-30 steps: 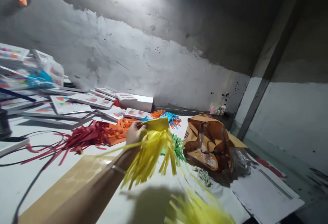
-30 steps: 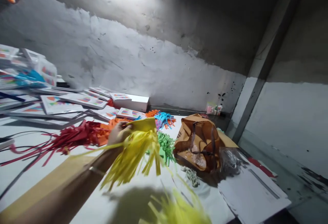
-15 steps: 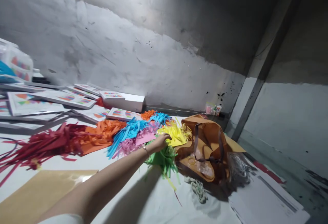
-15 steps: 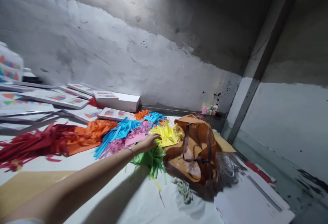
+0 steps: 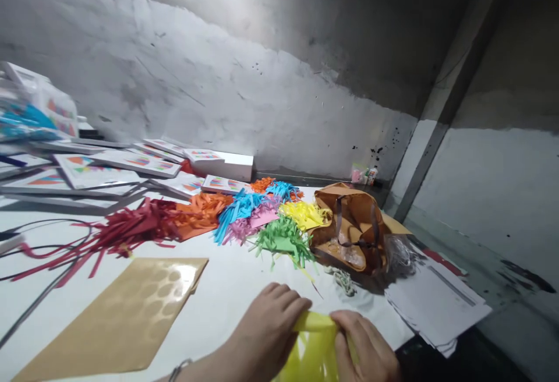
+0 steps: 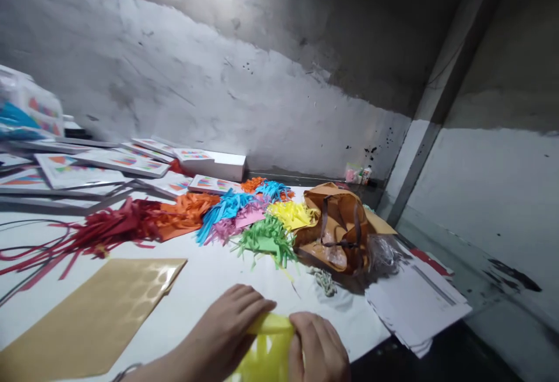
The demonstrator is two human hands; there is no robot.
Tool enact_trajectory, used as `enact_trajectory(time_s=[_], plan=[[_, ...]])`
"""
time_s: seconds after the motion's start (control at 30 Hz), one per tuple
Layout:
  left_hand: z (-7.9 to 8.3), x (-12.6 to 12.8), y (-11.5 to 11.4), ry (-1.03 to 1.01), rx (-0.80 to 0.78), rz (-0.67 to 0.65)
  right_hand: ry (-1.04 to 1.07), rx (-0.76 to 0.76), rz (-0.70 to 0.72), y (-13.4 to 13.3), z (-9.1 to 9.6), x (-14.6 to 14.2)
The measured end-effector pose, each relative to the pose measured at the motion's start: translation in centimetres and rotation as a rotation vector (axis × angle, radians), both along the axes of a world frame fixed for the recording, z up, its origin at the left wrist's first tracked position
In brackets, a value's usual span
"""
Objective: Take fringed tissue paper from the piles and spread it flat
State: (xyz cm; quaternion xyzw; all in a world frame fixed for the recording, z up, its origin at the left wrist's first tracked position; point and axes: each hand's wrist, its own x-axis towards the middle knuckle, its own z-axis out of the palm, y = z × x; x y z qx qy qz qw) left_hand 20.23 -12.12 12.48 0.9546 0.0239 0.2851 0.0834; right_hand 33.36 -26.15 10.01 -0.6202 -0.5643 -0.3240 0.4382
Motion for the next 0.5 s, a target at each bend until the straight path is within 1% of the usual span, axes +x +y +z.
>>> enact_trajectory(time_s=[0.07,0.13,0.2,0.23,0.3,0.33,0.37,0.4,0.43,0.5], plan=[[0.4,-2.0,0.6,-0.136,0.124,0.06,-0.158,-0.055,0.002,0.7,1.2,-1.2],[0.7,-3.9,0.8,-0.222,0.229,0.087,-0.276,-0.116,-0.01,1.6,1.8,-2.5],[0.7,-5.9,0.4,-0.256,0.274,0.092,-0.304,-0.137,-0.039,2.6,1.8,-3.9],[0.7,-6.9,0.2,-0.25,0.262,0.078,-0.284,-0.136,-0.054,3.1,1.7,-4.5],[0.4,-8.9,-0.1,-0.227,0.174,-0.015,-0.221,-0.086,-0.069,3.8,1.6,-5.3],[0.3,-9.8,-0.1,-0.227,0.097,-0.066,-0.213,-0.051,-0.052,4.0,1.6,-5.4],[0.2,-10.7,0.0,-0.242,0.001,-0.089,-0.239,-0.024,-0.017,4.1,1.5,-5.4],[0.2,-11.4,0.3,-0.274,-0.105,-0.073,-0.283,-0.009,0.03,4.0,1.4,-5.3],[0.4,-11.9,0.7,-0.306,-0.218,-0.014,-0.331,-0.003,0.084,3.9,1.3,-5.2],[1.1,-12.2,1.7,-0.31,-0.474,0.157,-0.39,-0.019,0.174,3.5,1.0,-5.1]])
